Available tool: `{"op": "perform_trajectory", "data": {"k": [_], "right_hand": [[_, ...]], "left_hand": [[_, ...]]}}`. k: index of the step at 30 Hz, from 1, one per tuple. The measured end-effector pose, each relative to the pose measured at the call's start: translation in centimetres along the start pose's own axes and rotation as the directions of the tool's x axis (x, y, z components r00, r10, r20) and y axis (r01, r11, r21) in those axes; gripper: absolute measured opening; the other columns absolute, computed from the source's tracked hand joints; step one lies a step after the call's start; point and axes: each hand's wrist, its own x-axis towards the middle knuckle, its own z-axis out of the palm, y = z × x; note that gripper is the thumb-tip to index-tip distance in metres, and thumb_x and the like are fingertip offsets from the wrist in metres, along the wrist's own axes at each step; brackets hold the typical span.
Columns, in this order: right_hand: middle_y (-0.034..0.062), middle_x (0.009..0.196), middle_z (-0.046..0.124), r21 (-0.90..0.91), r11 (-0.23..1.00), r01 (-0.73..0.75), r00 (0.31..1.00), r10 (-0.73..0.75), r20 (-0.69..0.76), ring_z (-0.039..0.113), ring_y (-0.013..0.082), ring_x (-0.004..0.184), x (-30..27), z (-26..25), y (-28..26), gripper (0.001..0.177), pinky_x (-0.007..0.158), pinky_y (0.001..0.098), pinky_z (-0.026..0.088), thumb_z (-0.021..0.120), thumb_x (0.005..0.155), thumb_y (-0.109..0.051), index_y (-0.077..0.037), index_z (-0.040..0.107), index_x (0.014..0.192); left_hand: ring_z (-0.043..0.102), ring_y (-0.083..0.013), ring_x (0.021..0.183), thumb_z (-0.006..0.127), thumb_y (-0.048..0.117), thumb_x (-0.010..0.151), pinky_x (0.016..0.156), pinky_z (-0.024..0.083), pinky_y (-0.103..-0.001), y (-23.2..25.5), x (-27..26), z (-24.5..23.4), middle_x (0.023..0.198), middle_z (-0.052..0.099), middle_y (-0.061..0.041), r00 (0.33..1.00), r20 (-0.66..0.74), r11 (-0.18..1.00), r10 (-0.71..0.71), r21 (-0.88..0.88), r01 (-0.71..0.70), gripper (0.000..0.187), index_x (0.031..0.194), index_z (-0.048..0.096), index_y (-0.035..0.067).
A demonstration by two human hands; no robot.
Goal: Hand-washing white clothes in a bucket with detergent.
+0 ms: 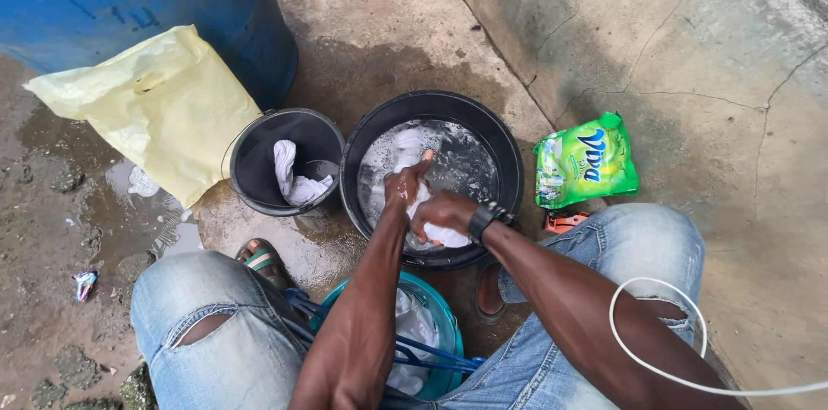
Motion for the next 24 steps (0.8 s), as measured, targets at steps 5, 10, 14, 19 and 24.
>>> {"op": "perform_trajectory", "data": {"k": [5, 10, 14, 19, 24], "right_hand": [[0.0118, 0.073, 0.068, -0.444, 0.86, -0.252, 0.903, 0.044, -0.428, 0.07, 0.0307, 0.067, -5.1, 1.8, -7.9, 0.029, 0.059, 0.0381, 0.052, 0.077, 0.069, -0.025, -0.006, 0.071, 0.09], [0.009, 0.067, 0.068, -0.177, 0.925, -0.335, 0.885, 0.244, -0.396, 0.063, 0.0231, 0.06, -5.2, -0.3, -7.6, 0.024, 0.062, 0.0424, 0.054, 0.069, 0.075, -0.025, -0.003, 0.078, 0.082], [0.0144, 0.081, 0.068, 0.852, 0.521, -0.043, 0.989, -0.096, 0.109, 0.067, 0.0251, 0.066, -7.2, -3.9, -8.0, 0.033, 0.068, 0.0454, 0.058, 0.064, 0.08, -0.017, 0.008, 0.064, 0.102], [0.0138, 0.095, 0.066, 0.949, -0.151, -0.276, 0.812, -0.566, 0.146, 0.07, 0.0254, 0.082, -8.6, -0.6, -9.0, 0.05, 0.083, 0.0422, 0.061, 0.063, 0.084, -0.022, 0.008, 0.054, 0.124], [0.0149, 0.094, 0.067, 0.95, -0.161, -0.267, 0.863, -0.479, 0.162, 0.069, 0.0259, 0.084, -10.6, -0.2, -10.7, 0.059, 0.073, 0.0332, 0.06, 0.067, 0.086, -0.032, 0.011, 0.054, 0.124]], "left_hand": [[0.071, -0.0338, 0.097, 0.075, 0.055, 0.082, 0.093, 0.054, -0.048, 9.5, -6.3, -3.5, 0.104, 0.074, -0.024, 0.814, -0.25, 0.841, -0.524, -0.305, 0.448, 0.07, 0.106, 0.071, -0.011], [0.047, -0.0479, 0.125, 0.07, 0.06, 0.101, 0.101, 0.034, -0.064, 5.5, -3.4, -2.7, 0.141, 0.041, -0.03, 0.941, -0.227, 0.927, -0.252, -0.335, 0.168, 0.076, 0.132, 0.06, -0.009], [0.056, -0.0444, 0.114, 0.054, 0.072, 0.102, 0.094, 0.049, -0.057, 11.4, -7.5, -7.0, 0.138, 0.051, -0.032, 0.948, 0.233, 0.077, 0.215, -0.972, 0.222, 0.09, 0.153, 0.044, -0.001], [0.04, -0.0503, 0.145, 0.05, 0.066, 0.099, 0.111, 0.041, -0.071, 17.5, -9.8, -7.5, 0.161, 0.039, -0.026, 0.647, -0.081, -0.389, 0.758, -0.853, 0.349, 0.073, 0.159, 0.041, 0.025], [0.05, -0.0485, 0.141, 0.05, 0.054, 0.103, 0.115, 0.043, -0.072, 16.9, -7.8, -8.3, 0.153, 0.052, -0.021, 0.404, 0.095, -0.105, 0.91, -0.889, 0.445, 0.049, 0.127, 0.067, 0.014]]}}
